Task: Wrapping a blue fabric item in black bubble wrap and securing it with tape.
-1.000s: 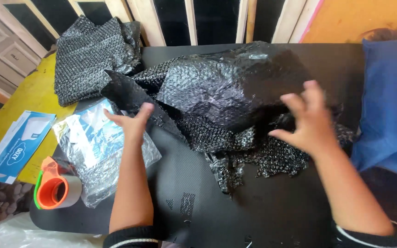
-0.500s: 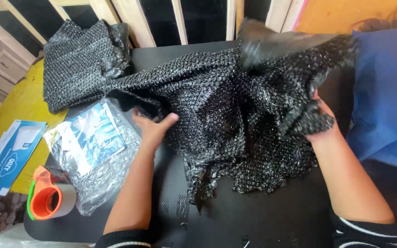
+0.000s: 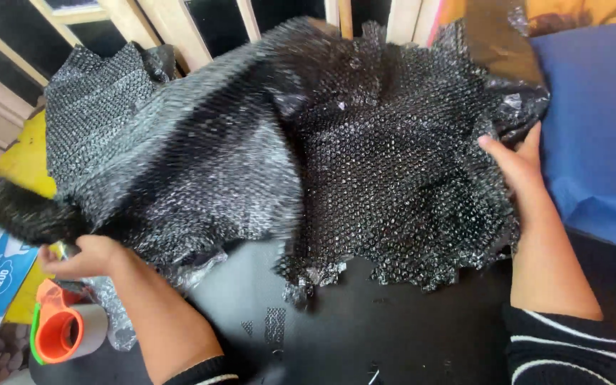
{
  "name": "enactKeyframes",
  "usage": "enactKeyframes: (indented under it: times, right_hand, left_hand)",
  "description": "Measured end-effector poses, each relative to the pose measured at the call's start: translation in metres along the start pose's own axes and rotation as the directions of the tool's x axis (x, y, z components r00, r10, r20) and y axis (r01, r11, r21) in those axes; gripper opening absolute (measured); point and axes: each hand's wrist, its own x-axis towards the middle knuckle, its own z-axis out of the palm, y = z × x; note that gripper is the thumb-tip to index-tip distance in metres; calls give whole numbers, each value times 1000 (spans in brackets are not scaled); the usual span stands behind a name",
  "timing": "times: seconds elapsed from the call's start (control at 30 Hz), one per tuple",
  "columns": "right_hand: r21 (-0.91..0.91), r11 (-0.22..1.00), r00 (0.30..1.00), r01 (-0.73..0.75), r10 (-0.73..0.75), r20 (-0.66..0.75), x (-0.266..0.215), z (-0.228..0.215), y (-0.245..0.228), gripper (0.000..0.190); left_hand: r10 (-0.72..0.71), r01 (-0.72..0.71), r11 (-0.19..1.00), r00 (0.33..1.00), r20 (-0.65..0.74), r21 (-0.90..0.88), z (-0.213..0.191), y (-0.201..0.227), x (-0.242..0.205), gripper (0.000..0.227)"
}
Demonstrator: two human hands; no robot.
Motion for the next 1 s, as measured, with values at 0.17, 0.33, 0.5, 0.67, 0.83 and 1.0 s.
enactKeyframes:
  times: [0.17,0.33,0.5,0.67,0.83,1.0]
  right_hand:
    - [-322,947,989,-18,64,133,-61,-7,-83,133]
    - [-675,655,834,339,122,538,-54,-31,-80,94]
    - [-722,638,933,269,15,361,-21,-45,-28,48]
    - [-574,628,828,525,-534,173,-7,-74,-7,57]
    - [-679,581,778,449,-628,-22,-37,-133,-31,61]
    - [-764,596,962,246,-247,117,-19,-179,9,94]
  left_hand:
    - [202,-183,887,979,1,424,-20,77,-15,84]
    - [574,-598,776,539,616,-199,-21,210,-77,54]
    - [189,-483,803,-350,917,-350,-26,249,-138,75]
    - [-616,-815,572,-353,705,92,-20,247,-117,83]
    - [-644,-797,451,22,765,402,-19,217,-77,73]
    - [-176,-742,654,38,984,146,-24,201,-112,65]
